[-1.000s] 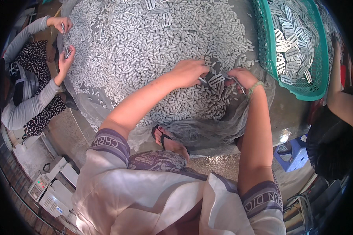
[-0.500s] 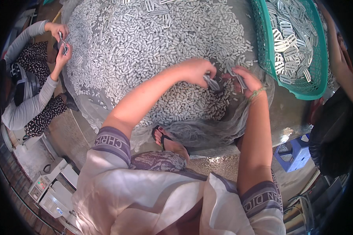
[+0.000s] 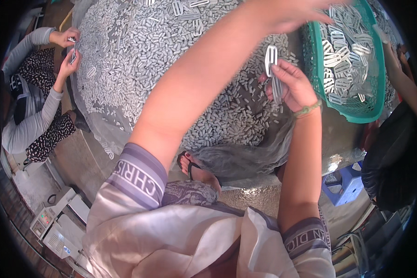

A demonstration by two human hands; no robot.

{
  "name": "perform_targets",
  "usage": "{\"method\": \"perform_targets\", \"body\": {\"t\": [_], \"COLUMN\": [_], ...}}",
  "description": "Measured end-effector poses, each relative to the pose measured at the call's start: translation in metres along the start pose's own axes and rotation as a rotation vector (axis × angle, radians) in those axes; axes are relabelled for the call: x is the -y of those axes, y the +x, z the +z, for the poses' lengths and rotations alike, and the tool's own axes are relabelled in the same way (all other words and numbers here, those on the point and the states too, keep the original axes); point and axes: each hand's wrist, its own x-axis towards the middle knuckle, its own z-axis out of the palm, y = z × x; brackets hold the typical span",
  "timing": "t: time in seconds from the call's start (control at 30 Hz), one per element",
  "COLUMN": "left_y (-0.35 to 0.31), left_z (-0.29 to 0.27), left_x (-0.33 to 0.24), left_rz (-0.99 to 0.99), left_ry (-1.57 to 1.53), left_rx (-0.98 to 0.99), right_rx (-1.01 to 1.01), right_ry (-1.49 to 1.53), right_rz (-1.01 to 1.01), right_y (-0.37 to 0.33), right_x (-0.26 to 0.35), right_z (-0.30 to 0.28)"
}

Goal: The person sorts small white plastic fasteners from a large pile on a mesh sheet, picking them up by hand and placing them into a green basket. The person works continuously, handling fasteners one at a time or in small handfuls.

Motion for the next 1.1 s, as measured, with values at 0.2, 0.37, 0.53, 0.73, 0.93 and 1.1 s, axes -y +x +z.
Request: {"method": "perform_targets", "body": {"t": [0.2,0.37,0.53,0.73,0.93,1.1], "left_y": [-0.103,-0.102,-0.068,-0.028,-0.014,-0.048], "left_z": [-0.054,-0.015,-0.017,0.036,0.025,-0.036], "left_x": [0.028,0.015,0.021,0.057,0.054,0.029], "left_rz": [-0.412,-0.443,-0.396,0.011,0.035,-0.301], "left_ry": [0.564,0.499,0.505,0.766,0.554,-0.006], "left_rx": [-0.179,-0.145,-0.039,-0.115,-0.142,-0.309], "right_rx": [-0.224,-0.285,-0.572,-1.233,-1.04,-0.55], "right_ry": [0.254,0.374,0.473,0.309,-0.043,-0.342], "right_rz": [-0.306,-0.533,-0.811,-1.221,-1.12,-0.625], "right_y": [-0.005,0.001,-0.004,-0.045,-0.045,-0.009], "right_x": [0.042,0.046,0.061,0.088,0.075,0.034], "right_z": [0.014,0.011,0.009,-0.023,-0.014,0.032]}}
